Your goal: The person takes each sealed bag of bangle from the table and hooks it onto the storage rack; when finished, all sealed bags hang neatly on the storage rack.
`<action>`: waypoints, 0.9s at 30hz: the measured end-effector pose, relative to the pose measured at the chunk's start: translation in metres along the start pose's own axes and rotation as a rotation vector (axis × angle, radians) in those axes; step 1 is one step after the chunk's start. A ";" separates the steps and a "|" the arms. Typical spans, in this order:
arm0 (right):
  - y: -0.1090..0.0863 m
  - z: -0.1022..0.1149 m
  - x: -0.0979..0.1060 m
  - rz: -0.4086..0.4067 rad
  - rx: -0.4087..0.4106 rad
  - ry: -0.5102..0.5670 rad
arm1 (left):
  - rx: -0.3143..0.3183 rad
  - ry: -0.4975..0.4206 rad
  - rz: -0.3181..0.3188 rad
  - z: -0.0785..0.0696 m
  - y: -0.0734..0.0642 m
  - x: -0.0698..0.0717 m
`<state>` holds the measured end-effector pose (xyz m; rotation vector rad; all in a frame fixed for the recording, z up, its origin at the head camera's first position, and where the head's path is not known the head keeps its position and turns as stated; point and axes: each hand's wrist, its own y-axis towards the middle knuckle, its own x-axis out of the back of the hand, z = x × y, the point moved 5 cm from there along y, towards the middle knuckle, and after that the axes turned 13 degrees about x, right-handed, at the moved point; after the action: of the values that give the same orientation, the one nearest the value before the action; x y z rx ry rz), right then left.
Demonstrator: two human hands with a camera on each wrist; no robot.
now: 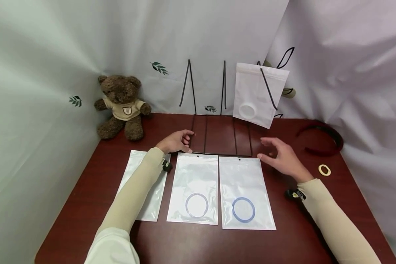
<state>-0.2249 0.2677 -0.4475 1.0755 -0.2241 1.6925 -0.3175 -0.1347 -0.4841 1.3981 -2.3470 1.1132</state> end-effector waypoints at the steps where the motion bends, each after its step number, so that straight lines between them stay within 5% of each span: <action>1: -0.003 0.001 -0.005 0.042 0.003 -0.003 | 0.000 0.001 -0.002 0.000 0.000 0.000; 7: -0.014 0.013 -0.027 0.261 0.007 -0.052 | 0.010 -0.010 0.003 0.002 -0.001 -0.001; 14: -0.022 0.025 -0.040 0.371 0.019 -0.121 | 0.006 -0.013 0.000 0.002 0.000 0.001; 20: -0.024 0.033 -0.042 0.397 0.018 -0.175 | 0.002 -0.007 -0.002 0.000 -0.003 0.001; 27: -0.027 0.036 -0.034 0.318 0.092 -0.201 | 0.017 -0.011 -0.001 0.000 -0.004 0.000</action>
<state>-0.1823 0.2340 -0.4614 1.3352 -0.4707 1.8890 -0.3144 -0.1354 -0.4825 1.4143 -2.3499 1.1303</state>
